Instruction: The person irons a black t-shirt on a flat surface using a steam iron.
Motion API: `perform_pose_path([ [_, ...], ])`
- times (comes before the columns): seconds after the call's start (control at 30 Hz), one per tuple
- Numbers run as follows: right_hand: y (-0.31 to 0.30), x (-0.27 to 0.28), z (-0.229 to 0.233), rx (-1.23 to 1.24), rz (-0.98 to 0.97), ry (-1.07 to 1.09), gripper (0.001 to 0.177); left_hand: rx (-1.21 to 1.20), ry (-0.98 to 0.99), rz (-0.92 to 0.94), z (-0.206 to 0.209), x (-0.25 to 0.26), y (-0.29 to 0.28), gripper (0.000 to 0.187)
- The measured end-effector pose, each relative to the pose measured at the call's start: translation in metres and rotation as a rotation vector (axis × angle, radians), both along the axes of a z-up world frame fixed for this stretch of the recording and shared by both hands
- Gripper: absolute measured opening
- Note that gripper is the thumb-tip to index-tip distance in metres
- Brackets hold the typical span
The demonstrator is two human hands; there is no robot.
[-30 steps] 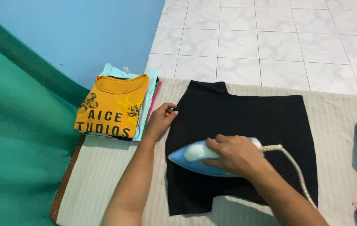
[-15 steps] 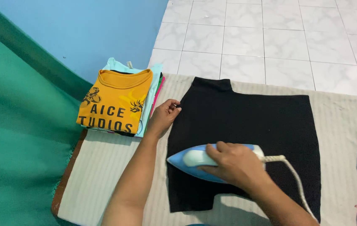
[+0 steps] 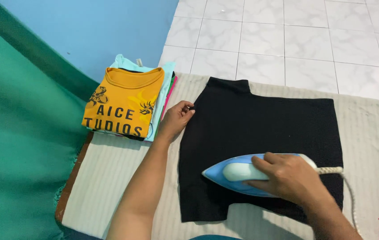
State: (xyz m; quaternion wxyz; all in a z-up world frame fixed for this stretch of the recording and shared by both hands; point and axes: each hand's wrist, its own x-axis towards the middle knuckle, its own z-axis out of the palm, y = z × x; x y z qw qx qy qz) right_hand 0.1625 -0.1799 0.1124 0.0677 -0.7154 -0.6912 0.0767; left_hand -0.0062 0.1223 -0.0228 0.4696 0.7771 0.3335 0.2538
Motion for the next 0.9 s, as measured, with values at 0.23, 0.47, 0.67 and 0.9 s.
perform_pose_path([
  [0.23, 0.036, -0.038, -0.001, 0.052, 0.135, 0.010, 0.053, 0.005, 0.050, 0.031, 0.006, 0.002, -0.004, 0.023],
  [0.47, 0.027, -0.037, 0.005, -0.012, 0.046, 0.064, 0.050, -0.052, 0.004, 0.019, 0.017, 0.000, -0.010, 0.023],
  [0.67, -0.010, -0.011, 0.002, -0.043, -0.062, 0.045, 0.051, -0.096, 0.096, 0.049, 0.032, 0.000, -0.015, 0.024],
  [0.9, -0.020, -0.007, -0.005, -0.018, -0.301, -0.051, 0.049, -0.011, 0.052, 0.048, 0.019, 0.000, -0.012, 0.027],
])
